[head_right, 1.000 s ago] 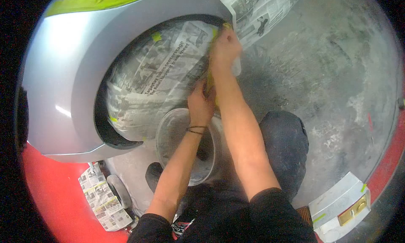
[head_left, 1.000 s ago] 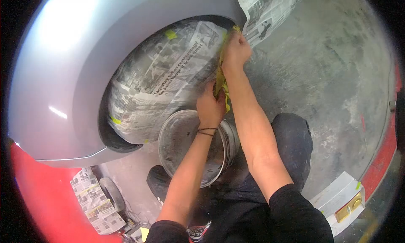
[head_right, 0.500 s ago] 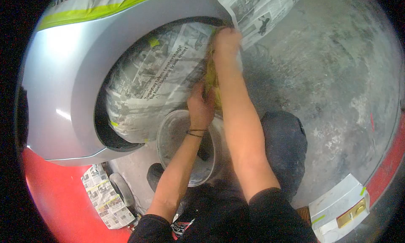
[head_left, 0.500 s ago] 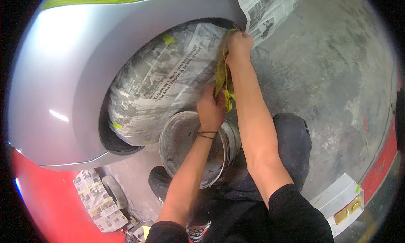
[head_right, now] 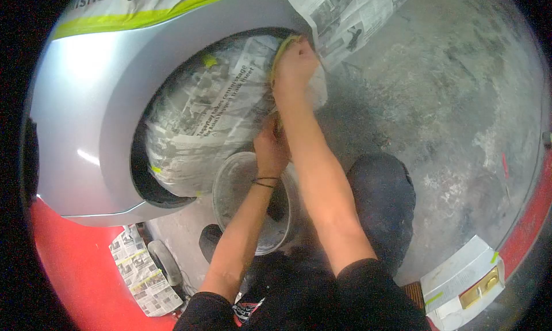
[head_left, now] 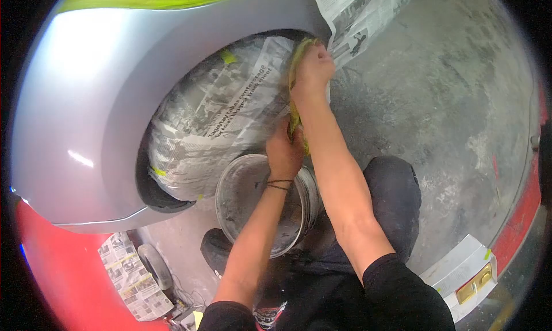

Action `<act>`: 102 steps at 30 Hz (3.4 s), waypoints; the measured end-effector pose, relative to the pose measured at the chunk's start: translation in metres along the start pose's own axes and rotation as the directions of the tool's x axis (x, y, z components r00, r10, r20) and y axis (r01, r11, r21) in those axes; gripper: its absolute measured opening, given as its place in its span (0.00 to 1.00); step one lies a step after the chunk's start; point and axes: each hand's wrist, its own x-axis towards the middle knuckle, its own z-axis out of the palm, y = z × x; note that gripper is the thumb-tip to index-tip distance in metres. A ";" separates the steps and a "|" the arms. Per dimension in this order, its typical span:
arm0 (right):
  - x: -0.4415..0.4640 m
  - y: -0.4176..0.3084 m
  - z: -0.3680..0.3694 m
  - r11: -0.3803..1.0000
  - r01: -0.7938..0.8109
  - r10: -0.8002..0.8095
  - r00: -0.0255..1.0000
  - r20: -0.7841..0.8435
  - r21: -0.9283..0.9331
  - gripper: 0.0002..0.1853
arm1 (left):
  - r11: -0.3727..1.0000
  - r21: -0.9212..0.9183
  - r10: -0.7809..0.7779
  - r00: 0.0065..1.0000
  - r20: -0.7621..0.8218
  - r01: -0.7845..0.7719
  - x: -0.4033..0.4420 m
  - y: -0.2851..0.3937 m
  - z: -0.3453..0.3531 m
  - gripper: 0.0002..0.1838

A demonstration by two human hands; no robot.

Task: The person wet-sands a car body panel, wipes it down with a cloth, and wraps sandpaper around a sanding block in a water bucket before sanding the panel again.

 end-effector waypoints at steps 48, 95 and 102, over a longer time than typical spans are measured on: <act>-0.022 -0.051 -0.007 0.579 0.290 -0.205 0.956 0.208 -0.762 0.11 | 0.996 0.081 -0.028 0.999 0.033 0.025 -0.005 -0.002 -0.004 0.17; -0.268 -0.198 0.182 -0.097 0.987 -0.484 -0.158 0.860 0.127 0.50 | 0.932 0.289 0.352 0.358 -0.865 -0.219 -0.017 0.078 -0.539 0.25; -0.287 -0.287 0.337 -0.405 0.914 -0.668 -0.320 0.672 0.033 0.51 | 0.957 0.275 0.216 0.399 -0.891 0.097 0.068 0.002 -0.616 0.33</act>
